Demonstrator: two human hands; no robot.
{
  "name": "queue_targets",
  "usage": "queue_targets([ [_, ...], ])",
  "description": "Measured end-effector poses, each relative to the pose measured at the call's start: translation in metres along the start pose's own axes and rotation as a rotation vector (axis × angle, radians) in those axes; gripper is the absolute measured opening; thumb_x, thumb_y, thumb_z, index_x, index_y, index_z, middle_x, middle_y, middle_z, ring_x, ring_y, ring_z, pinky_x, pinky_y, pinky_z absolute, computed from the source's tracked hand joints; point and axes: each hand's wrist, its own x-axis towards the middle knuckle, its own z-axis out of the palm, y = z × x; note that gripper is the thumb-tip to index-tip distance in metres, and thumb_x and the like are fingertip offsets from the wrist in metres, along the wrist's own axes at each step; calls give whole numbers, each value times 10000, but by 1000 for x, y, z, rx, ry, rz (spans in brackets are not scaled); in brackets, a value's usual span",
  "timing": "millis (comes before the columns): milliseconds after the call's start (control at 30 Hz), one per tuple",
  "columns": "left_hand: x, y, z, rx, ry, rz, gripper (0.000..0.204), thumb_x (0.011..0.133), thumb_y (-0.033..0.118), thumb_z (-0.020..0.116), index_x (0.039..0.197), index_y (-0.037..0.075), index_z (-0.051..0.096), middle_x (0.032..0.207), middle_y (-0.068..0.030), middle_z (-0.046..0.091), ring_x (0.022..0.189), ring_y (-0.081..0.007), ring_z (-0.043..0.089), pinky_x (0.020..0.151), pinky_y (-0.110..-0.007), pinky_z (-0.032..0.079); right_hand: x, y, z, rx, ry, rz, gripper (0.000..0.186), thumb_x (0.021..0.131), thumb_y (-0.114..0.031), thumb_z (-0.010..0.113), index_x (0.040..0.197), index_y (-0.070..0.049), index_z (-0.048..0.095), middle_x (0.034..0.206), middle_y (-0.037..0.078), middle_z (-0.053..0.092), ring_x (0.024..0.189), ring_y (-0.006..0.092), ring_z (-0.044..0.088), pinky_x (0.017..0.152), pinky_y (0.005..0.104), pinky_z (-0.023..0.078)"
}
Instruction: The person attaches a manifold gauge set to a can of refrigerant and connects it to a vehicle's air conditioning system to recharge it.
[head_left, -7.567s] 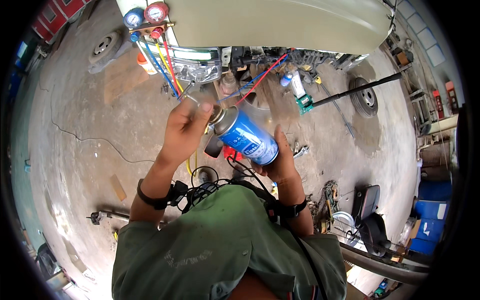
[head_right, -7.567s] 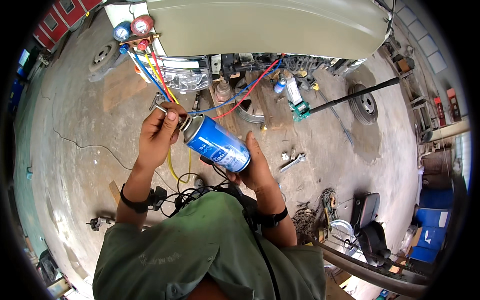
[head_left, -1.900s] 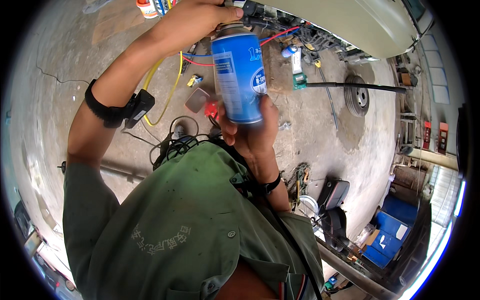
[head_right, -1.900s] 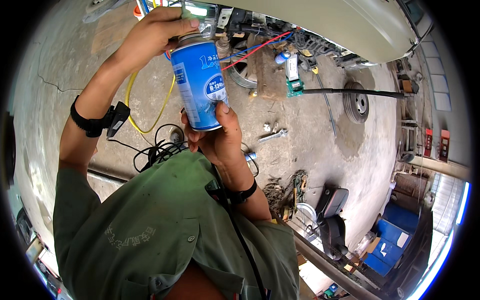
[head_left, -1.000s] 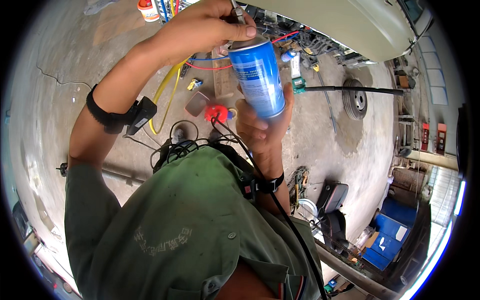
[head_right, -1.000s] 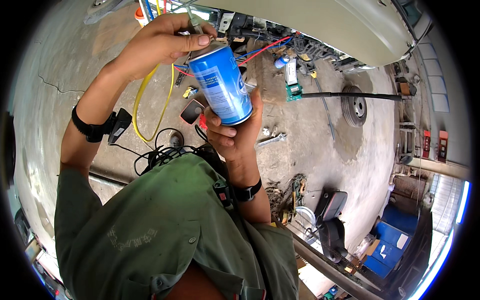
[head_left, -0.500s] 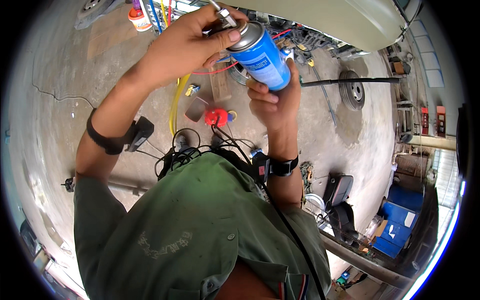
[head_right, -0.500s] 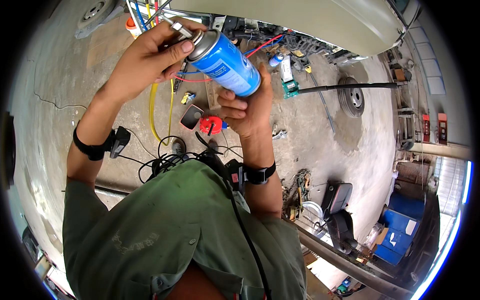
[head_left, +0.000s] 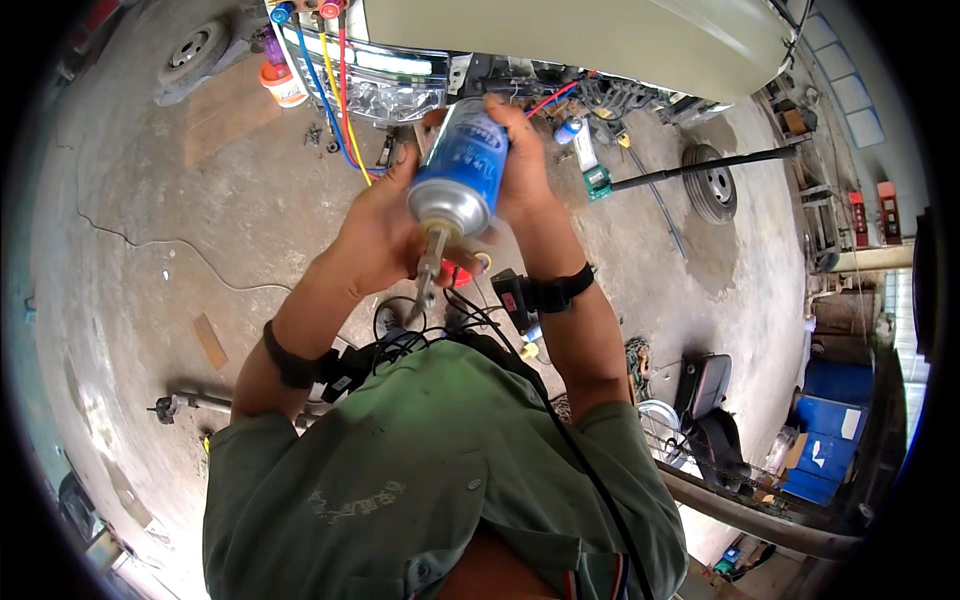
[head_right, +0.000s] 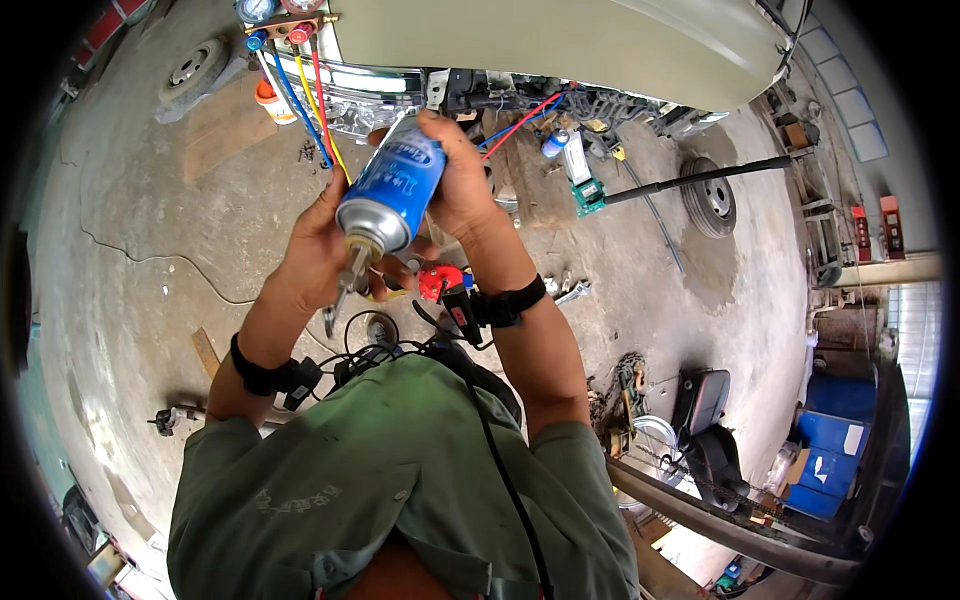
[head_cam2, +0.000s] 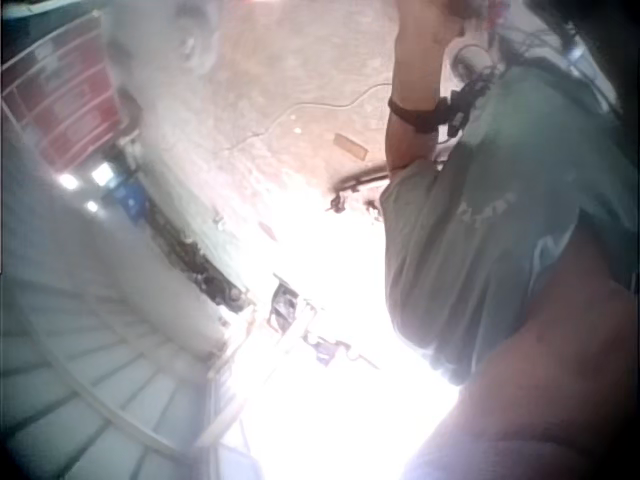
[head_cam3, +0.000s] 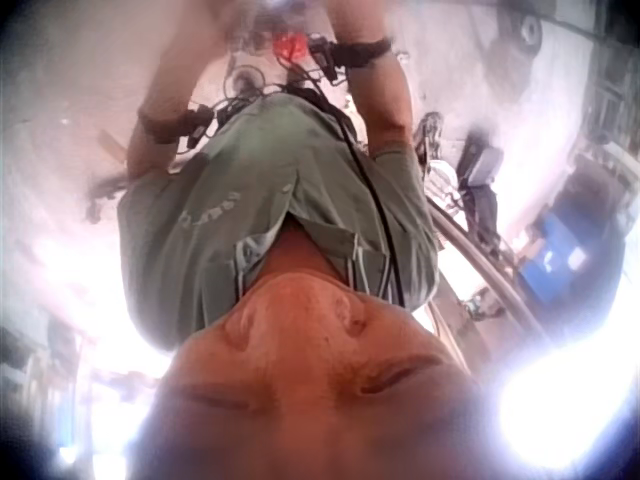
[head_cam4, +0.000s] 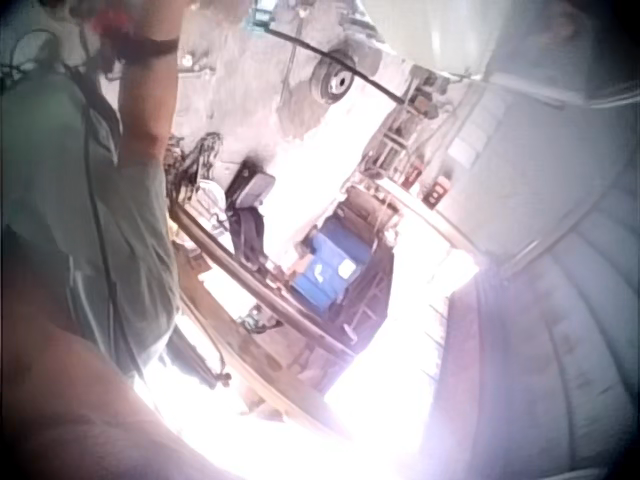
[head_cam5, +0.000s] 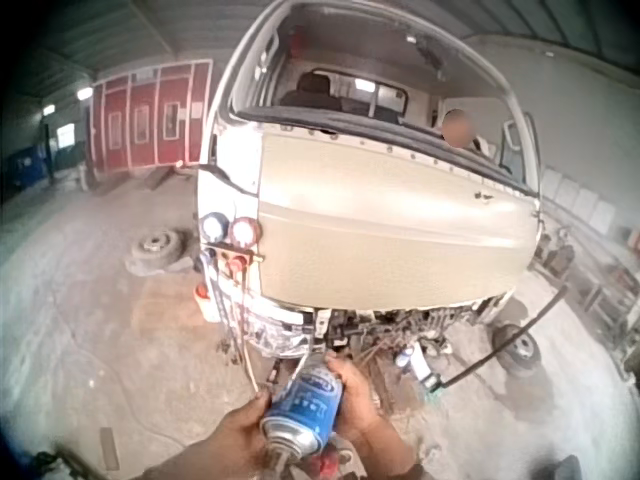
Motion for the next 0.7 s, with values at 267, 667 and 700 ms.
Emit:
queue_targets([
  [267,13,10,-10,-47,192,342,596,904,464,557,1262,-4,467,1043,-213,649,821,-333,698,543,-380,617,-70,-2,1,-1239,33,-984,418,802,-199,734,1153,-13,604,1042,115,604,881,222,613,744,317,504],
  [667,57,3,-2,-123,436,435,532,842,440,689,1170,66,500,958,-123,658,885,-290,689,602,-355,587,-104,-34,8,-2230,-176,-1505,279,764,-163,651,1022,-58,664,1059,79,608,971,217,612,823,307,530],
  [700,60,0,0,-140,475,417,499,839,423,698,1139,68,515,930,-112,657,865,-287,688,593,-356,582,-103,-37,8,-2280,-187,-1467,264,762,-156,649,1003,-51,659,1041,82,613,971,220,613,814,308,531],
])
